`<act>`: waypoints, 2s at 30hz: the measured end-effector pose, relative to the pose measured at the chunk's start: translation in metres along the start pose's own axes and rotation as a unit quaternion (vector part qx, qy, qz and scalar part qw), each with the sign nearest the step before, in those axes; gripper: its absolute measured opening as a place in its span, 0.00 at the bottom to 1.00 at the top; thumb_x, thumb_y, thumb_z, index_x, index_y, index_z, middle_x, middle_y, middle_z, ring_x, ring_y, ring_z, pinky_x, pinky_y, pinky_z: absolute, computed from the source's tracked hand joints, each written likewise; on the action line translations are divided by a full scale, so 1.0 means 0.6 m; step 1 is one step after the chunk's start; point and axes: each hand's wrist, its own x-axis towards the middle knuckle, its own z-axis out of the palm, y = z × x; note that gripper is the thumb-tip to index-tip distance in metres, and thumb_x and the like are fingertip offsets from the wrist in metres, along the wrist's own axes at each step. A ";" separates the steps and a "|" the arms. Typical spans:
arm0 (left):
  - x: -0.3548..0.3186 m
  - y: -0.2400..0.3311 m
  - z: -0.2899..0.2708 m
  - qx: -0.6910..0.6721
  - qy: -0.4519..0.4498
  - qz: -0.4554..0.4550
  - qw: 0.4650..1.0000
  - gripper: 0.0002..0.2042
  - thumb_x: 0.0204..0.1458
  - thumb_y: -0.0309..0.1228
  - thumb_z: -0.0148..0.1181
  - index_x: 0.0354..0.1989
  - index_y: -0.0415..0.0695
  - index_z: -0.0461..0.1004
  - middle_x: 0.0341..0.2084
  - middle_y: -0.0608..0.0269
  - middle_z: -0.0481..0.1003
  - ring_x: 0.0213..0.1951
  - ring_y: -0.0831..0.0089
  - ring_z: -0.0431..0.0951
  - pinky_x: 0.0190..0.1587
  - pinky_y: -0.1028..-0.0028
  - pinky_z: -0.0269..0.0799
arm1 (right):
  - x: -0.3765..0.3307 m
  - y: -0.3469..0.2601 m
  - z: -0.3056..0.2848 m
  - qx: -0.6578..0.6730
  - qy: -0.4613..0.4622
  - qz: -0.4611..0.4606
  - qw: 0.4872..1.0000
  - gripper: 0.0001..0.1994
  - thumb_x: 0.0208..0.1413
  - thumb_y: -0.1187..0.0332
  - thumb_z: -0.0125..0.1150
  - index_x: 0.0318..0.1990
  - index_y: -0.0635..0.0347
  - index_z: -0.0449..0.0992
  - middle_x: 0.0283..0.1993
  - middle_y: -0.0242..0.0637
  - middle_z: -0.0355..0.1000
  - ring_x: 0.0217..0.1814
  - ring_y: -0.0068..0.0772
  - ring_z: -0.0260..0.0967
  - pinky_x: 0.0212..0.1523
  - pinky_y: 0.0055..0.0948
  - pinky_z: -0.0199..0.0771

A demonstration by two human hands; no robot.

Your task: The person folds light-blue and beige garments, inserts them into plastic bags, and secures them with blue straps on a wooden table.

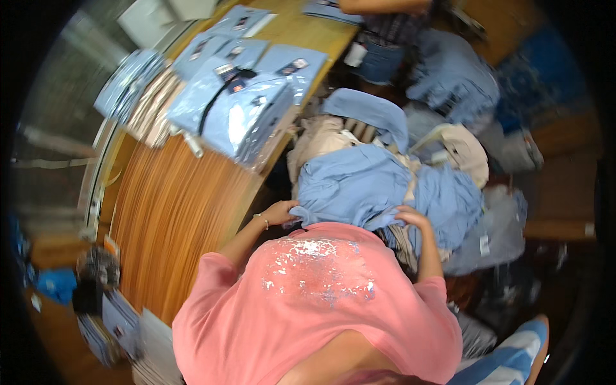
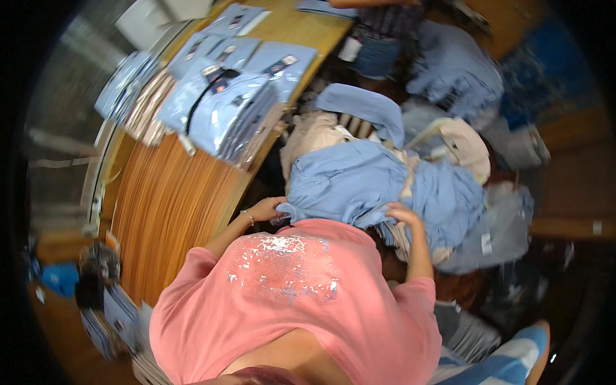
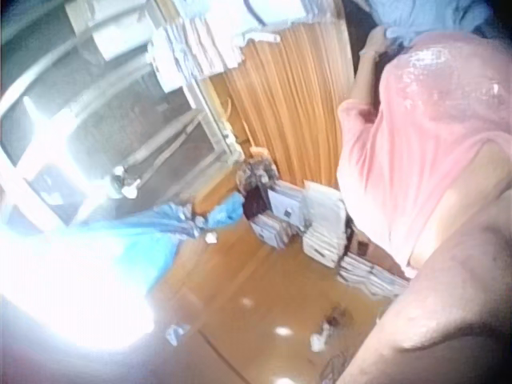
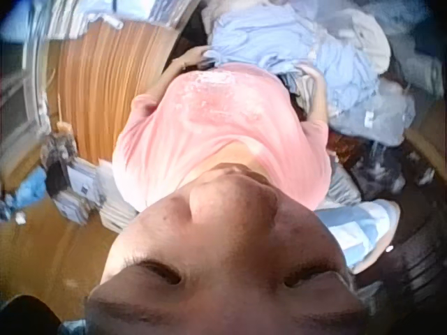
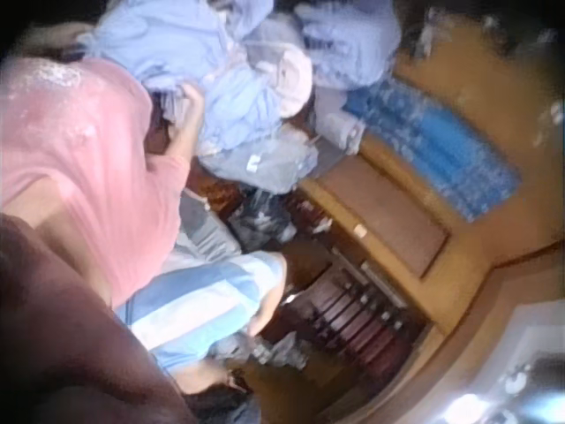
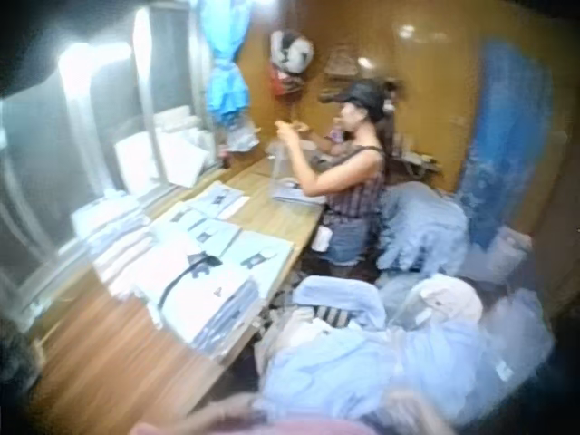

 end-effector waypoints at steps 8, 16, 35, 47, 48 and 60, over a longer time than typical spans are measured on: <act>-0.265 0.271 -0.209 -0.336 0.099 -0.009 0.937 0.13 0.52 0.37 0.60 0.36 0.39 0.72 0.28 0.72 0.69 0.34 0.83 0.66 0.37 0.79 0.64 | -0.184 -0.323 -0.255 -0.054 0.083 -0.379 0.920 0.14 0.39 0.65 0.66 0.30 0.68 0.74 0.27 0.32 0.71 0.31 0.21 0.65 0.31 0.23 0.63; -0.643 0.335 -0.364 -0.086 0.660 -0.032 0.746 0.12 0.50 0.32 0.57 0.38 0.35 0.75 0.33 0.64 0.75 0.37 0.77 0.73 0.43 0.77 0.67 | -0.192 -0.694 -0.118 0.174 0.087 -0.691 0.696 0.15 0.40 0.65 0.59 0.33 0.66 0.70 0.32 0.37 0.68 0.32 0.26 0.65 0.34 0.28 0.67; -1.220 -0.140 -0.420 -0.062 0.746 -0.114 0.653 0.16 0.44 0.23 0.59 0.43 0.40 0.67 0.36 0.60 0.70 0.42 0.71 0.72 0.49 0.74 0.65 | -0.300 -0.998 0.638 -0.247 -0.375 -0.572 0.687 0.16 0.51 0.71 0.58 0.47 0.65 0.70 0.49 0.39 0.69 0.52 0.32 0.66 0.53 0.29 0.65; -0.876 -0.144 0.054 0.148 0.693 -0.550 0.442 0.27 0.47 0.39 0.60 0.56 0.47 0.63 0.57 0.49 0.58 0.60 0.50 0.54 0.58 0.46 0.49 | 0.138 -0.923 0.793 -0.437 0.164 -0.580 0.668 0.28 0.55 0.50 0.50 0.62 0.47 0.59 0.67 0.49 0.49 0.69 0.49 0.44 0.63 0.55 0.42; -0.851 -0.122 0.071 0.126 0.675 -0.574 0.446 0.27 0.47 0.40 0.60 0.57 0.49 0.63 0.59 0.49 0.56 0.61 0.49 0.51 0.58 0.43 0.47 | 0.176 -0.895 0.767 -0.492 0.184 -0.578 0.625 0.30 0.55 0.47 0.49 0.64 0.45 0.56 0.68 0.49 0.45 0.70 0.50 0.39 0.64 0.58 0.37; -0.806 -0.007 0.111 0.101 0.642 -0.674 0.351 0.35 0.44 0.44 0.62 0.61 0.48 0.57 0.59 0.47 0.56 0.61 0.51 0.53 0.57 0.49 0.51 | 0.131 -0.831 0.595 -0.391 0.114 -0.616 0.674 0.30 0.53 0.57 0.54 0.64 0.50 0.56 0.69 0.45 0.43 0.72 0.49 0.36 0.65 0.57 0.33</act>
